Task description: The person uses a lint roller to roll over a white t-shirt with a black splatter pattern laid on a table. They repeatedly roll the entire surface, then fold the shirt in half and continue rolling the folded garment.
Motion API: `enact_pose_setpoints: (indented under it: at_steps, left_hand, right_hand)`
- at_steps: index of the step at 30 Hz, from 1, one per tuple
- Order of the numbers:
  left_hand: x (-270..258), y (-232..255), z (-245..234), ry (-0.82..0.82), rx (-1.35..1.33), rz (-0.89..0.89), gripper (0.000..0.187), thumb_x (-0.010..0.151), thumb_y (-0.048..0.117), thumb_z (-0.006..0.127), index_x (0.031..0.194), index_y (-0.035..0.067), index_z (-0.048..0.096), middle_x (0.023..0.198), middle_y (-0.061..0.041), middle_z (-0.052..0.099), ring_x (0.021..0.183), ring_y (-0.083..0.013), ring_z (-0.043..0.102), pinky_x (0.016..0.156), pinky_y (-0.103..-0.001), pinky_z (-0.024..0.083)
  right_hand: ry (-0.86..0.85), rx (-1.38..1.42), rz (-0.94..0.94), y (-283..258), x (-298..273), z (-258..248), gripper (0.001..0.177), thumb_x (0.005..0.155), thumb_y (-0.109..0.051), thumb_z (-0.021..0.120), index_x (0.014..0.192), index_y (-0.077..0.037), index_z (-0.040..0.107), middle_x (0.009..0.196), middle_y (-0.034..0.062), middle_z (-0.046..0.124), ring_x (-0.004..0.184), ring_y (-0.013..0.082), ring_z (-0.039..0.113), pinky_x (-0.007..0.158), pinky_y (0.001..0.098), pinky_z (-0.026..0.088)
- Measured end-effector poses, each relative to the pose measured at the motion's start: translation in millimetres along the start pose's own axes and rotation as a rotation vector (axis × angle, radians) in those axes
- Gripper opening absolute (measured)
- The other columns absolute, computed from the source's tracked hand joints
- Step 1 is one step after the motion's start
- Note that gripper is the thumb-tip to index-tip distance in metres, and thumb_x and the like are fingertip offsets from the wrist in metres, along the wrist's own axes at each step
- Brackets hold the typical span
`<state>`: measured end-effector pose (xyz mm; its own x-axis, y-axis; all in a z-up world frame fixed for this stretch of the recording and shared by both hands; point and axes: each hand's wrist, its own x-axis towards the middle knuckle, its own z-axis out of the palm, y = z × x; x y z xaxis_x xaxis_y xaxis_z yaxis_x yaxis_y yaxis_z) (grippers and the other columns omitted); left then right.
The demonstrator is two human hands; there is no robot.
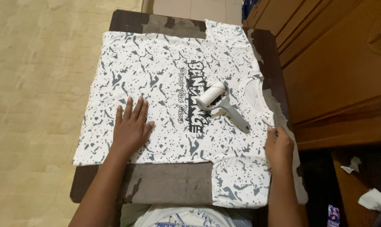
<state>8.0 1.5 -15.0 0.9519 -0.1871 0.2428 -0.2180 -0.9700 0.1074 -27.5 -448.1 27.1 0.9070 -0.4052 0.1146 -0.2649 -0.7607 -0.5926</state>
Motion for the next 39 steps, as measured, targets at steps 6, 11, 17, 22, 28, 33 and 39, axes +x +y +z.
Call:
enact_pose_setpoints:
  at_steps: [6, 11, 17, 22, 28, 33, 39]
  left_hand:
    - [-0.4, -2.0, 1.0, 0.002, 0.007, 0.011, 0.07, 0.103, 0.055, 0.03, 0.16, 0.015, 0.027, 0.168, -0.005, 0.023, 0.156, -0.0293, 0.01, 0.123, -0.051, 0.006]
    - [-3.4, 3.2, -5.9, 0.011, 0.008, -0.017, 0.069, 0.103, 0.053, 0.032, 0.16, 0.015, 0.03, 0.168, -0.005, 0.026, 0.157, -0.0286, 0.013, 0.125, -0.051, 0.008]
    - [-5.2, 1.5, -11.3, -0.008, -0.056, -0.008, 0.066, 0.104, 0.05, 0.034, 0.159, 0.014, 0.032, 0.167, -0.005, 0.029, 0.156, -0.0287, 0.016, 0.125, -0.051, 0.009]
    - [-9.9, 3.8, -15.3, 0.024, -0.061, -0.003, 0.066, 0.104, 0.05, 0.035, 0.159, 0.015, 0.033, 0.166, -0.004, 0.032, 0.156, -0.0272, 0.018, 0.125, -0.05, 0.01]
    - [-18.6, 8.4, -21.4, 0.036, -0.053, -0.014, 0.064, 0.104, 0.048, 0.038, 0.159, 0.015, 0.035, 0.166, -0.004, 0.033, 0.156, -0.0266, 0.02, 0.126, -0.049, 0.011]
    - [-24.6, 4.7, -23.1, 0.029, -0.05, 0.005, 0.064, 0.104, 0.047, 0.038, 0.158, 0.015, 0.035, 0.166, -0.004, 0.034, 0.156, -0.0269, 0.02, 0.125, -0.049, 0.011]
    - [-38.9, 7.2, -29.9, 0.026, -0.024, -0.023, 0.063, 0.103, 0.048, 0.038, 0.159, 0.018, 0.035, 0.166, -0.004, 0.032, 0.156, -0.0276, 0.019, 0.125, -0.052, 0.012]
  right_hand:
    - [0.02, -0.071, 0.034, -3.6, -3.4, -2.8, 0.037, 0.106, -0.032, 0.056, 0.11, 0.002, 0.068, 0.101, 0.0292, 0.07, 0.094, 0.0493, 0.067, 0.081, 0.0508, 0.053]
    - [0.004, -0.121, 0.078, -13.8, -4.7, -4.9, 0.037, 0.106, -0.034, 0.057, 0.112, 0.001, 0.07, 0.099, 0.0292, 0.071, 0.092, 0.0484, 0.068, 0.08, 0.0516, 0.054]
    - [0.139, -0.204, 0.015, -30.6, -20.5, -5.1, 0.03, 0.1, -0.028, 0.069, 0.117, -0.004, 0.067, 0.097, 0.019, 0.069, 0.09, 0.0353, 0.068, 0.079, 0.0457, 0.054]
    - [0.035, 0.055, -0.609, -56.3, -65.5, 11.7, 0.031, 0.08, -0.022, 0.08, 0.102, -0.006, 0.065, 0.106, 0.0123, 0.066, 0.097, 0.0273, 0.063, 0.083, 0.0386, 0.054]
    - [-0.337, -0.012, -0.788, -96.4, -91.2, 26.9, 0.027, 0.076, -0.013, 0.08, 0.101, -0.004, 0.073, 0.093, 0.0113, 0.066, 0.089, 0.0281, 0.062, 0.08, 0.0416, 0.047]
    - [-0.545, -0.006, -0.857, -95.2, -88.0, 10.4, 0.033, 0.072, -0.006, 0.077, 0.105, -0.002, 0.072, 0.091, 0.0112, 0.065, 0.089, 0.0274, 0.062, 0.08, 0.0408, 0.047]
    - [-0.64, 0.011, -0.793, -91.9, -86.7, 15.0, 0.034, 0.069, 0.002, 0.073, 0.103, 0.001, 0.07, 0.088, 0.0135, 0.064, 0.081, 0.0293, 0.065, 0.072, 0.0401, 0.053]
